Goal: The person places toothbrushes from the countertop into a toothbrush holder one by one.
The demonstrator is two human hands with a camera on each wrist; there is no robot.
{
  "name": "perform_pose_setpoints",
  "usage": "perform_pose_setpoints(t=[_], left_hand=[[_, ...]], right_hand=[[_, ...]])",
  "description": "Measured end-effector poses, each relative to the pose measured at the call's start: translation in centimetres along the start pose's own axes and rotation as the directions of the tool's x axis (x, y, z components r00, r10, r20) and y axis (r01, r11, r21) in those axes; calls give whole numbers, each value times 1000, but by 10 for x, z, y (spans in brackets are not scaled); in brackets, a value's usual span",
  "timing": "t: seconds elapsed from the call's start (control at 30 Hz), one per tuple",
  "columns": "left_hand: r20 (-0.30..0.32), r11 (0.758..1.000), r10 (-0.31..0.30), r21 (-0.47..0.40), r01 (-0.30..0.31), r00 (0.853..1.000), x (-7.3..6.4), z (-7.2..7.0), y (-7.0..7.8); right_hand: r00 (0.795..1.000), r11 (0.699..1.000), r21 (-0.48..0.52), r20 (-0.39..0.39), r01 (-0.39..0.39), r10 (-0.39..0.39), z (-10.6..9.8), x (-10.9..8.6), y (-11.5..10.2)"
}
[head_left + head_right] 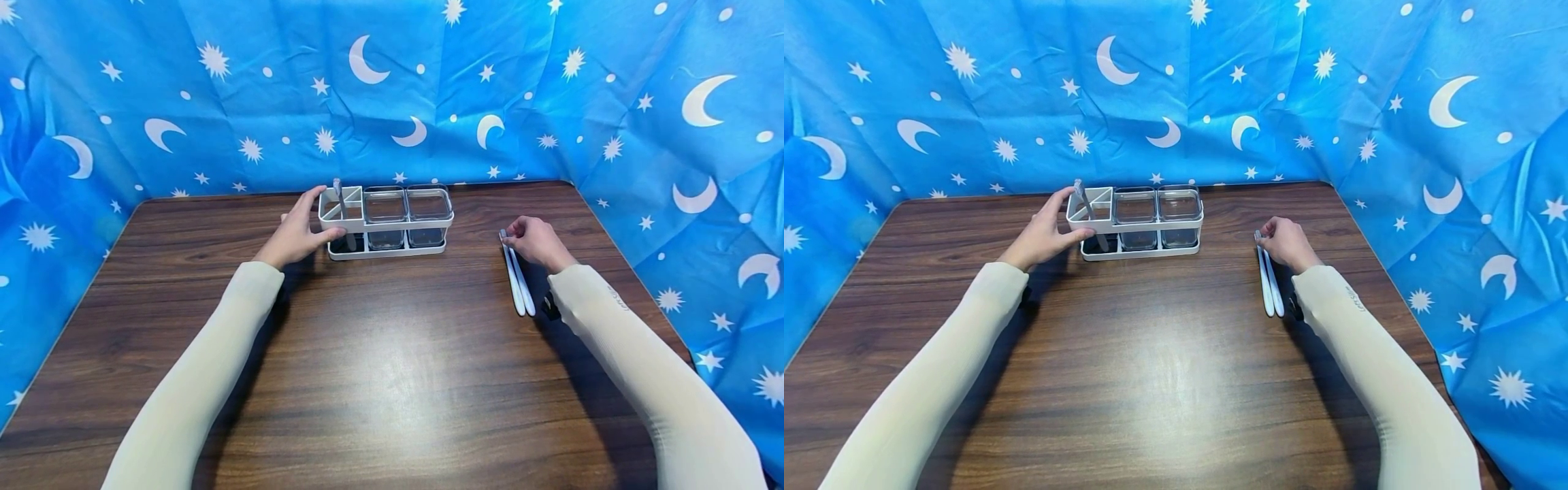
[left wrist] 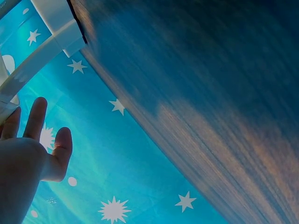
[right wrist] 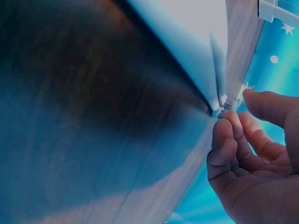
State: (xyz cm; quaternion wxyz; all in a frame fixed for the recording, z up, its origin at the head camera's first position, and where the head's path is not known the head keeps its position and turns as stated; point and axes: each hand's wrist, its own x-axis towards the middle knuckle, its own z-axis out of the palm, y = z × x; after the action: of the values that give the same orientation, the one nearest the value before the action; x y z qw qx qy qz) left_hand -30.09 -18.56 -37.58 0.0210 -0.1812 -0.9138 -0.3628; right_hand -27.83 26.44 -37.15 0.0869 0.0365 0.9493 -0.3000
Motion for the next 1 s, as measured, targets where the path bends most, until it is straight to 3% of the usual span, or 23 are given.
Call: perform_pose_setpoints(t=[1.0], left_hand=[[0, 1000, 1, 3, -1, 1000, -1, 0, 2]], right_hand=[[1000, 997, -83, 3, -1, 2, 6, 3, 8]])
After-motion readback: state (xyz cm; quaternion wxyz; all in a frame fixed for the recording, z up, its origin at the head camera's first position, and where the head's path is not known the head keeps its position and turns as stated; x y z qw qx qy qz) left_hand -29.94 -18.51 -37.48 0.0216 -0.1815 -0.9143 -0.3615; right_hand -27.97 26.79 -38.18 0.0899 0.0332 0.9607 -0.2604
